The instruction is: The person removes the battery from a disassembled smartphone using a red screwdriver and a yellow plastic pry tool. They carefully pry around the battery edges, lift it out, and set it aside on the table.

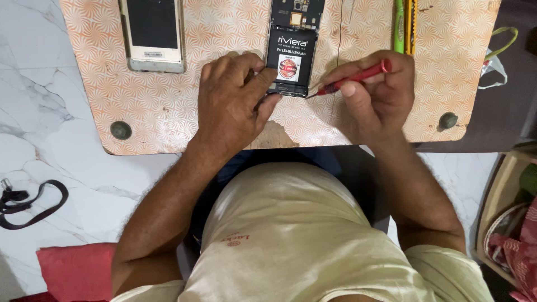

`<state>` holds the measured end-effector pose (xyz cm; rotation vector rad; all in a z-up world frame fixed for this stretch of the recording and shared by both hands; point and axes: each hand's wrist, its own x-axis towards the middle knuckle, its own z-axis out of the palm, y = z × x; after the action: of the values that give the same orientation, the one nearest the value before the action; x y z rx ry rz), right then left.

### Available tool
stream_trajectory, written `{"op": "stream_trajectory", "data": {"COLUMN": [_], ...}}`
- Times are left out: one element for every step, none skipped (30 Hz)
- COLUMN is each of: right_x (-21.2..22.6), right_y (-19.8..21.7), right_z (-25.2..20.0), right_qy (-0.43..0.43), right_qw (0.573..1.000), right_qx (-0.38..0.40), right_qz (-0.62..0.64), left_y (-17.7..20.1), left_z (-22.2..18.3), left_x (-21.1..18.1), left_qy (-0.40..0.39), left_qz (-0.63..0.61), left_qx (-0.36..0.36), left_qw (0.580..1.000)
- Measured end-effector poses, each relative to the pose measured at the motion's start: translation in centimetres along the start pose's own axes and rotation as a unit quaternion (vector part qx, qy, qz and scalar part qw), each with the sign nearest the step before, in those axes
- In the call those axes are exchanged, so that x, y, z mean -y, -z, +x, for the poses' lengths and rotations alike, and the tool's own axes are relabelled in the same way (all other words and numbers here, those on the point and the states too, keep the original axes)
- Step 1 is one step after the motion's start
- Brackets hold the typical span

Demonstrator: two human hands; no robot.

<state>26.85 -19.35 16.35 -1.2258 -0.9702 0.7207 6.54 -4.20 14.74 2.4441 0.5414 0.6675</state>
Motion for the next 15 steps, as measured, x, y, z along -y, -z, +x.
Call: {"op": "stream_trajectory", "data": {"right_x": [-0.5,-0.8,-1.1,-1.3,-1.5,-1.8,-2.0,-2.1,-2.3,-2.5,-2.6,-2.7,-2.7,-2.7,-2.7], "right_y": [-0.2,-0.1,-0.2,0.0,0.2,0.4,0.6,0.7,0.8,0.7,0.6,0.6,0.5,0.5,0.5], "right_z": [-0.3,-0.6,-0.9,-1.3,-1.5,-1.7,-1.7,-1.9,-1.9,-2.0,-2.0,-2.0,-2.0,-2.0,-2.0], "right_qy": [0.007,0.016,0.025,0.036,0.049,0.062,0.075,0.087,0.099,0.109,0.119,0.129,0.14,0.148,0.155], "right_qw": [1.0,1.0,0.999,0.998,0.997,0.995,0.992,0.989,0.986,0.983,0.981,0.978,0.975,0.973,0.971], "right_qx": [-0.013,-0.019,-0.026,-0.025,-0.021,-0.018,-0.012,-0.01,-0.008,-0.011,-0.008,-0.005,0.002,0.008,0.014], "right_qz": [0.001,-0.009,-0.019,-0.041,-0.061,-0.082,-0.101,-0.118,-0.134,-0.146,-0.156,-0.165,-0.172,-0.177,-0.181], "left_y": [0.0,0.0,0.0,0.0,0.0,0.1,0.2,0.2,0.2,0.2,0.3,0.3,0.3,0.4,0.3], "left_z": [0.0,0.1,0.1,0.2,0.2,0.3,0.3,0.4,0.4,0.4,0.4,0.4,0.4,0.5,0.5], "left_x": [0.1,0.2,0.3,0.3,0.3,0.3,0.3,0.2,0.1,0.1,0.0,0.0,0.0,0.0,-0.1], "left_qy": [0.001,0.002,0.003,0.004,0.005,0.005,0.005,0.006,0.006,0.007,0.009,0.01,0.012,0.014,0.015], "left_qz": [-0.005,-0.008,-0.011,-0.015,-0.015,-0.015,-0.015,-0.014,-0.012,-0.01,-0.007,-0.004,-0.001,-0.002,-0.003], "left_qx": [-0.001,0.0,0.002,0.004,0.004,0.004,0.004,0.003,0.002,0.001,0.003,0.006,0.008,0.008,0.009], "left_qw": [1.0,1.0,1.0,1.0,1.0,1.0,1.0,1.0,1.0,1.0,1.0,1.0,1.0,1.0,1.0]}}
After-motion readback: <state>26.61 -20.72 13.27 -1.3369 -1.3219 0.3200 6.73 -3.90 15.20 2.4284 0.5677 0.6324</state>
